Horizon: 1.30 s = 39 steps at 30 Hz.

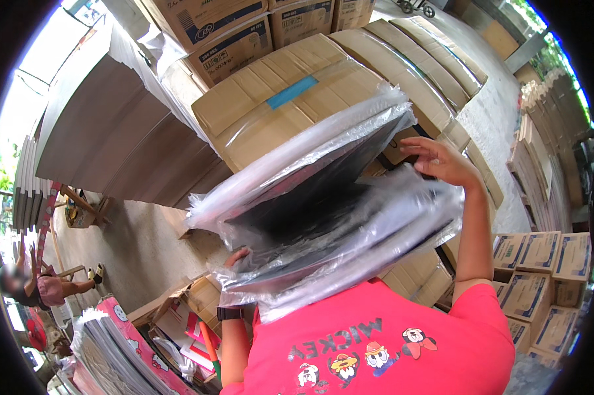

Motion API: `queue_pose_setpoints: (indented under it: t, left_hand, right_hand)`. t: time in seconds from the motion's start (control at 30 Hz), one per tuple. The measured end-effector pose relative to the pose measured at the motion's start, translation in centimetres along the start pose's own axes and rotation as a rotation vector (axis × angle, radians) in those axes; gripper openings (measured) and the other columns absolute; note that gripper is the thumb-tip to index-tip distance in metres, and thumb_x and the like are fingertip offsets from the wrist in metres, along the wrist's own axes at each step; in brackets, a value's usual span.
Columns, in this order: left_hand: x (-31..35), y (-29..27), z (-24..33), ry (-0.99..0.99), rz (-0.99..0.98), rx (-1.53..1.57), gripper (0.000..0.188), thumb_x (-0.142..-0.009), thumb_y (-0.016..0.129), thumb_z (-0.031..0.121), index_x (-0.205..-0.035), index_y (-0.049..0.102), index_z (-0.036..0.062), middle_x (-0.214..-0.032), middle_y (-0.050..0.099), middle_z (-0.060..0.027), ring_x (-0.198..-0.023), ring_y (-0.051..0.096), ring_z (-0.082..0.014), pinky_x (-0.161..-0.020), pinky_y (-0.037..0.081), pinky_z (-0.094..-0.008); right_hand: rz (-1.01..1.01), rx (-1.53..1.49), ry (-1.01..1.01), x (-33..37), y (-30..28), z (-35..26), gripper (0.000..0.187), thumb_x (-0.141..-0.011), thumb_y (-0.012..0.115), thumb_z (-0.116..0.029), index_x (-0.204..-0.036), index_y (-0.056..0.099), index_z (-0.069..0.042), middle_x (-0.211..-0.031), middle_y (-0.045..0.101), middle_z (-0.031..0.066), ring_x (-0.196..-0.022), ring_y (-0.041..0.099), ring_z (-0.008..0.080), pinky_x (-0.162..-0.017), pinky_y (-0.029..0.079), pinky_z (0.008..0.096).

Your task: The person places black paper boards into plastic bags by hand, then stacks the bagged boards on a pallet and on a table.

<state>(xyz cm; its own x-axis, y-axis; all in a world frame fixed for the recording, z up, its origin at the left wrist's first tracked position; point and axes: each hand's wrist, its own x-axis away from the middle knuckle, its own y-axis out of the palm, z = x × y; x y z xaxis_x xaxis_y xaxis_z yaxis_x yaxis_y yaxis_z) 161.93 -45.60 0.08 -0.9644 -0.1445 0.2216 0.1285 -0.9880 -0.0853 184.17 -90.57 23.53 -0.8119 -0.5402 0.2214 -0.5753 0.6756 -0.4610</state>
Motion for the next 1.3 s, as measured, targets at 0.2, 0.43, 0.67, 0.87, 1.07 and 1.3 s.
queue_pose_setpoints:
  t: [0.2, 0.43, 0.67, 0.87, 1.07, 1.3]
  left_hand:
    - [1.3, 0.1, -5.5, 0.232, 0.377, -0.858, 0.036, -0.079, 0.054, 0.019, -0.106, 0.05, -0.0035, -0.102, 0.055, -0.0173, -0.09, 0.052, -0.0226, -0.079, 0.041, -0.0347]
    - [-1.1, 1.9, 0.6, 0.182, 0.554, -0.378, 0.017, -0.077, 0.059, 0.014, -0.082, 0.06, -0.0025, -0.071, 0.06, -0.0085, -0.068, 0.055, -0.0154, -0.063, 0.043, -0.028]
    - [-2.3, 0.5, 3.9, 0.143, 0.251, -0.631, 0.027, -0.073, 0.065, 0.015, -0.093, 0.059, -0.0003, -0.087, 0.061, -0.0115, -0.082, 0.056, -0.0218, -0.076, 0.042, -0.0318]
    - [-1.3, -1.6, -1.7, 0.261, 0.253, -0.863, 0.025, -0.073, 0.062, 0.017, -0.093, 0.06, 0.0029, -0.093, 0.059, -0.0123, -0.08, 0.056, -0.0214, -0.075, 0.044, -0.0326]
    - [-0.9, -1.2, -0.2, 0.107, -0.055, -0.454, 0.022, -0.071, 0.055, 0.016, -0.091, 0.057, 0.0066, -0.087, 0.057, -0.0128, -0.084, 0.055, -0.0278, -0.075, 0.043, -0.0322]
    - [-4.0, 0.2, -1.8, 0.169, -0.073, -1.07, 0.021, -0.073, 0.055, 0.024, -0.087, 0.06, 0.0093, -0.082, 0.06, -0.0107, -0.078, 0.057, -0.0273, -0.069, 0.045, -0.036]
  right_hand:
    - [-0.348, -0.049, 0.115, 0.9, -1.3, 2.1, 0.06, -0.067, 0.051, -0.001, -0.124, 0.036, -0.006, -0.12, 0.045, 0.0064, -0.093, 0.052, 0.017, -0.079, 0.043, 0.0278]
    - [-0.215, 0.001, 0.296, 0.5, 2.4, 5.9, 0.082, -0.059, 0.073, -0.005, -0.129, 0.03, -0.008, -0.117, 0.046, 0.0071, -0.087, 0.053, 0.0162, -0.074, 0.045, 0.0295]
    - [0.009, 0.001, -0.117, -5.1, 6.6, 10.7, 0.053, -0.063, 0.074, -0.017, -0.109, 0.049, -0.005, -0.084, 0.057, 0.0081, -0.065, 0.055, 0.0106, -0.061, 0.044, 0.026]
    - [0.211, 0.396, -0.138, -7.4, 7.1, 14.5, 0.048, -0.061, 0.072, -0.025, -0.098, 0.052, -0.002, -0.089, 0.056, 0.0164, -0.083, 0.055, 0.0302, -0.074, 0.043, 0.0351]
    - [-0.107, -0.038, -0.153, -7.7, 8.3, 17.5, 0.027, -0.078, 0.054, -0.015, -0.102, 0.053, -0.003, -0.099, 0.056, 0.0118, -0.091, 0.053, 0.0244, -0.082, 0.042, 0.0337]
    - [-0.184, -0.121, -0.005, -8.1, 9.6, 17.5, 0.028, -0.08, 0.05, -0.012, -0.106, 0.05, -0.002, -0.101, 0.055, 0.0114, -0.091, 0.053, 0.0229, -0.082, 0.043, 0.033]
